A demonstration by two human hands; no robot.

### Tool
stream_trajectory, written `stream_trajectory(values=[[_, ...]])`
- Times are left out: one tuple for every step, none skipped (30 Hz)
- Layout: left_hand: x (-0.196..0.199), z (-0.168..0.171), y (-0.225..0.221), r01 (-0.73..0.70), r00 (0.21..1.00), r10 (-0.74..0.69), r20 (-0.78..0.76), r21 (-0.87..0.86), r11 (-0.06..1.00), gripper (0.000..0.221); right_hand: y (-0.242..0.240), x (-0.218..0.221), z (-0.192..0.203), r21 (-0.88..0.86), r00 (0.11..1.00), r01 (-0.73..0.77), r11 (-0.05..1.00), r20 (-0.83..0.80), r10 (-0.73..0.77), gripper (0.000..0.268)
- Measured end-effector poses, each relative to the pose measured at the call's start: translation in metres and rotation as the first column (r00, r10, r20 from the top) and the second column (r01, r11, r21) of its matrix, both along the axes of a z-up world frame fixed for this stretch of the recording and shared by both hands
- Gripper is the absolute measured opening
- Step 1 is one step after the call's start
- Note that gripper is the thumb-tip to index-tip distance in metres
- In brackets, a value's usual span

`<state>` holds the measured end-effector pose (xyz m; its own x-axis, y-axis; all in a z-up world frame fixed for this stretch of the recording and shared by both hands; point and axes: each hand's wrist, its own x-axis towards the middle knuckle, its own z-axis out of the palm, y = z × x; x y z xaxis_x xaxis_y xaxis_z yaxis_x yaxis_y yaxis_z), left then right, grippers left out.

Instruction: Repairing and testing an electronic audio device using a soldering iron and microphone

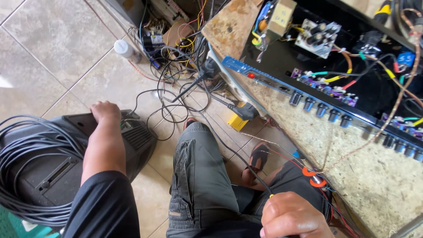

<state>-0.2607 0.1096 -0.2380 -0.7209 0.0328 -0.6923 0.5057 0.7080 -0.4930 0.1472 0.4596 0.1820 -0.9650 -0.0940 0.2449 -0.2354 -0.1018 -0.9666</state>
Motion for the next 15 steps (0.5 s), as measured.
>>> stream_trajectory(values=[[0.001, -0.001, 0.001, 0.007, 1.0, -0.007, -0.004, 0.009, 1.0, 0.044, -0.003, -0.001, 0.005, 0.009, 1.0, 0.007, 1.0, -0.004, -0.007, 0.059], [0.002, -0.003, 0.0, 0.013, 1.0, -0.013, -0.018, -0.003, 1.0, 0.044, -0.006, -0.002, 0.01, 0.035, 0.997, 0.074, 0.997, 0.007, -0.074, 0.045], [0.004, -0.004, 0.0, 0.019, 0.999, -0.02, -0.033, -0.015, 1.0, 0.043, -0.009, -0.003, 0.014, 0.06, 0.99, 0.14, 0.988, 0.016, -0.142, 0.032], [0.003, -0.011, -0.002, 0.022, 0.999, -0.022, -0.035, -0.01, 1.0, 0.043, -0.009, -0.003, 0.016, 0.065, 0.989, 0.143, 0.988, 0.014, -0.144, 0.032], [0.001, -0.017, -0.004, 0.018, 0.999, -0.019, -0.046, -0.016, 1.0, 0.044, -0.008, -0.003, 0.017, 0.07, 0.989, 0.145, 0.987, 0.02, -0.147, 0.032], [0.001, -0.023, -0.007, 0.011, 0.998, -0.012, -0.057, -0.023, 1.0, 0.045, -0.008, -0.003, 0.018, 0.074, 0.989, 0.144, 0.987, 0.026, -0.146, 0.031], [0.0, -0.023, -0.004, 0.01, 0.998, -0.011, -0.059, -0.019, 1.0, 0.045, -0.006, -0.005, 0.021, 0.078, 0.989, 0.143, 0.987, 0.024, -0.145, 0.031], [0.001, -0.023, -0.005, -0.007, 0.998, 0.006, -0.058, -0.014, 1.0, 0.045, -0.006, -0.006, 0.023, 0.089, 0.989, 0.144, 0.986, 0.031, -0.147, 0.029], [0.001, -0.023, -0.006, -0.023, 0.998, 0.023, -0.056, -0.008, 1.0, 0.045, -0.006, -0.007, 0.025, 0.101, 0.988, 0.145, 0.984, 0.039, -0.15, 0.027], [0.001, -0.023, -0.007, -0.026, 0.998, 0.026, -0.056, -0.011, 1.0, 0.045, -0.005, -0.006, 0.023, 0.099, 0.988, 0.142, 0.985, 0.039, -0.147, 0.027], [0.001, -0.024, -0.007, -0.037, 0.998, 0.036, -0.049, -0.004, 0.999, 0.045, -0.004, -0.005, 0.021, 0.092, 0.99, 0.131, 0.987, 0.03, -0.134, 0.03], [0.0, -0.024, -0.006, -0.046, 0.998, 0.046, -0.045, 0.004, 0.999, 0.045, -0.002, -0.005, 0.019, 0.087, 0.992, 0.121, 0.989, 0.018, -0.123, 0.034], [-0.001, -0.026, -0.007, -0.049, 0.998, 0.049, -0.047, 0.005, 0.999, 0.045, -0.002, -0.005, 0.019, 0.087, 0.993, 0.119, 0.989, 0.016, -0.121, 0.034], [-0.001, -0.028, -0.008, -0.056, 0.997, 0.057, -0.05, 0.01, 0.998, 0.046, -0.003, -0.005, 0.018, 0.086, 0.992, 0.126, 0.988, 0.012, -0.127, 0.035], [-0.001, -0.03, -0.009, -0.064, 0.997, 0.064, -0.052, 0.015, 0.998, 0.047, -0.003, -0.005, 0.017, 0.085, 0.991, 0.133, 0.988, 0.008, -0.134, 0.035]])
